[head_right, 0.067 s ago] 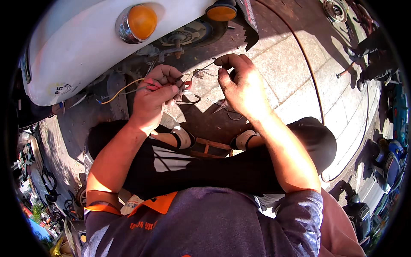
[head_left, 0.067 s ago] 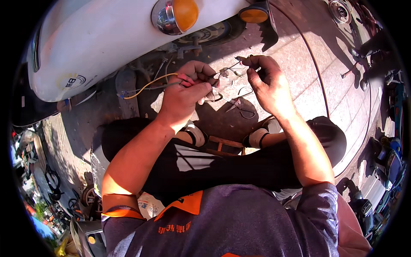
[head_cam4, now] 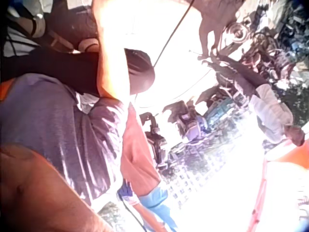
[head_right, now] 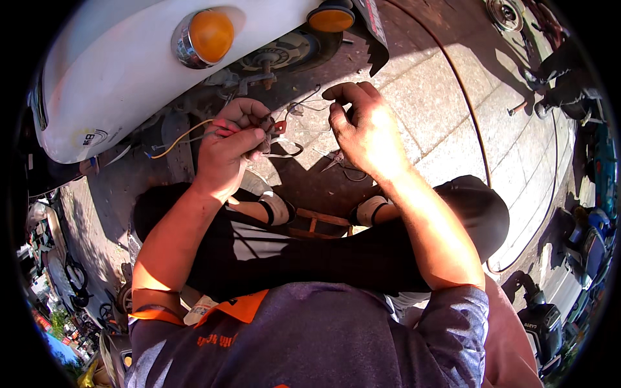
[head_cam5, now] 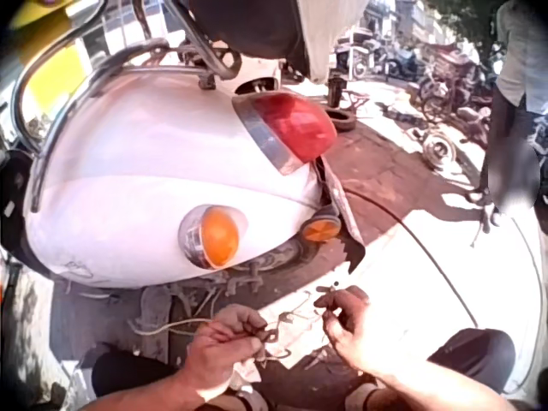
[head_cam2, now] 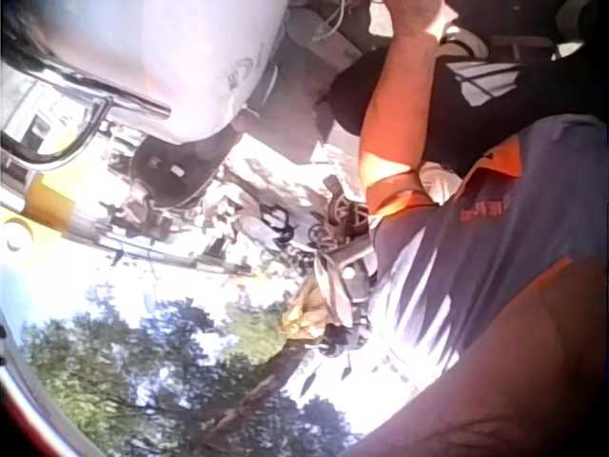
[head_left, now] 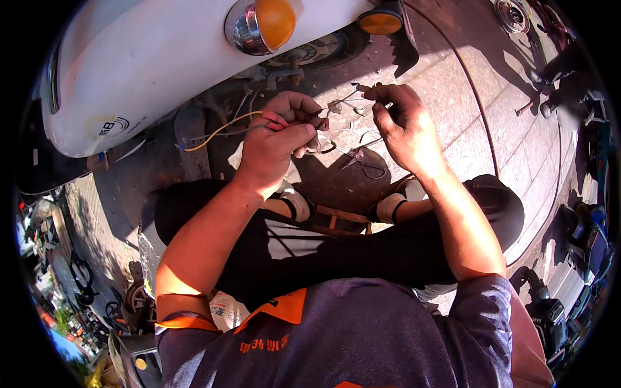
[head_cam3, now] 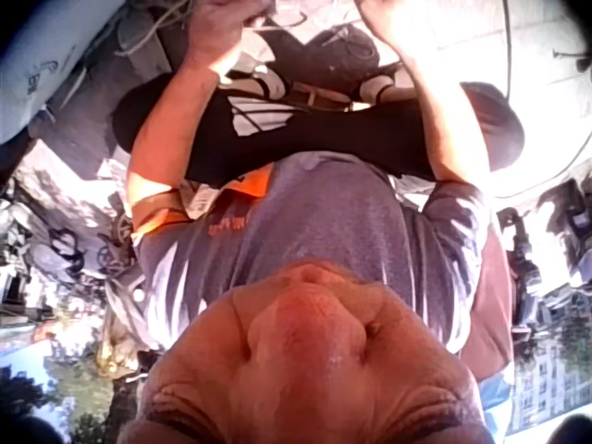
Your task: The person strips wire insulation and twists the exposed wire ends together on the front of a white scooter by hand.
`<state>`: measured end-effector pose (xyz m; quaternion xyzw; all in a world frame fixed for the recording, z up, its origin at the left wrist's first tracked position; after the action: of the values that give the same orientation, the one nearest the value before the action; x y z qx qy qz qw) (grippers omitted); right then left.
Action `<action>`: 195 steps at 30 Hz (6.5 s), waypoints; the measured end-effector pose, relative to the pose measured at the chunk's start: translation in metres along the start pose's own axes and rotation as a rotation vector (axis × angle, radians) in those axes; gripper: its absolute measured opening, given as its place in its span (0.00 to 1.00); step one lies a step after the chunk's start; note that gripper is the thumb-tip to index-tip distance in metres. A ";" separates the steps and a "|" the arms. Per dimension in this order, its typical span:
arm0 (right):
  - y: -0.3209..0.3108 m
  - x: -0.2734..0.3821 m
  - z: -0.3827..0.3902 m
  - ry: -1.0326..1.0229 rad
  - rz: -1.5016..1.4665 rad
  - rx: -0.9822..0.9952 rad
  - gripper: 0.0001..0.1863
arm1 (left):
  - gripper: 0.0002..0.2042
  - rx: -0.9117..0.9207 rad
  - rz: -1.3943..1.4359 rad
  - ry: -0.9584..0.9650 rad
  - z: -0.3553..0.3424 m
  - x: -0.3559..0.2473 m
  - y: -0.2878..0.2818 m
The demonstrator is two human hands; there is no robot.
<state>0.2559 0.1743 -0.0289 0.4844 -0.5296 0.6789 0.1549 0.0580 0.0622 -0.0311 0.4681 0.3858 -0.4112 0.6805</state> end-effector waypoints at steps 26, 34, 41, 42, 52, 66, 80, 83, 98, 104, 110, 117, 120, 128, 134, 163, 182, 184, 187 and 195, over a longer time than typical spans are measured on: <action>0.032 0.010 0.025 0.316 -0.695 0.501 0.13 | 0.18 0.076 -0.175 0.006 -0.007 0.006 0.008; 0.033 0.006 0.025 0.317 -0.764 0.592 0.14 | 0.11 0.090 -0.413 0.001 0.000 -0.003 0.015; 0.029 0.013 0.026 0.283 -0.764 0.587 0.13 | 0.09 0.111 -0.457 0.081 -0.002 -0.001 0.020; 0.029 0.014 0.027 0.285 -0.762 0.587 0.13 | 0.09 0.116 -0.452 0.098 -0.001 -0.002 0.021; 0.030 0.010 0.023 0.184 -0.633 0.550 0.11 | 0.06 0.067 -0.536 0.203 -0.005 -0.007 0.016; 0.028 0.014 0.017 -0.047 -0.427 0.473 0.15 | 0.05 0.024 -0.502 0.246 -0.003 0.005 0.010; -0.006 0.017 0.024 -0.260 0.296 0.004 0.14 | 0.04 0.013 -0.458 0.152 -0.008 0.012 0.011; -0.017 0.045 0.025 -0.365 0.172 -0.014 0.22 | 0.04 0.018 -0.511 0.132 0.000 0.005 0.018; -0.012 0.035 0.039 -0.501 0.304 -0.046 0.10 | 0.05 0.099 -0.500 0.122 -0.016 0.035 0.013; -0.001 0.025 0.025 -0.323 0.245 -0.001 0.10 | 0.10 -0.050 -0.017 -0.205 -0.013 0.031 -0.008; -0.006 0.029 0.020 -0.213 -0.065 -0.063 0.06 | 0.21 0.090 0.227 -0.229 -0.014 -0.005 0.009; -0.002 0.031 0.016 -0.119 -0.184 -0.028 0.08 | 0.20 0.144 0.202 -0.103 -0.009 0.002 0.006; -0.003 0.032 0.016 -0.073 -0.263 0.009 0.08 | 0.19 0.108 0.126 -0.106 -0.009 0.003 0.012; 0.008 0.038 0.015 -0.190 -0.275 0.090 0.08 | 0.14 0.060 0.030 -0.024 -0.012 0.007 0.013; 0.007 0.045 0.017 -0.193 -0.236 0.109 0.08 | 0.13 0.049 0.025 -0.022 -0.010 0.002 0.013; 0.013 0.027 0.016 0.068 -0.372 0.314 0.10 | 0.12 0.097 0.017 -0.134 -0.004 -0.005 0.017; 0.011 0.014 0.011 0.191 -0.518 0.227 0.12 | 0.14 0.085 -0.201 0.045 0.001 -0.011 0.022; 0.009 0.018 0.011 0.180 -0.484 0.205 0.12 | 0.13 0.082 -0.121 0.041 -0.003 -0.004 0.013; 0.008 0.017 0.012 0.154 -0.453 0.163 0.12 | 0.13 0.018 -0.019 0.042 -0.004 -0.005 0.009; 0.007 0.049 0.020 -0.167 -0.215 0.134 0.10 | 0.11 -0.095 -0.062 0.075 -0.006 -0.005 0.009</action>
<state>0.2372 0.1399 0.0067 0.6025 -0.4392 0.6495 0.1491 0.0633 0.0706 -0.0248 0.4380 0.4445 -0.3956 0.6738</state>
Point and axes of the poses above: each hand's wrist, its own z-axis away from the middle knuckle, its own y-axis out of the palm, x = y × z, the point moved 6 cm from there along -z, towards the middle knuckle, and after that the axes turned 2 degrees about z, right-handed, at the moved point
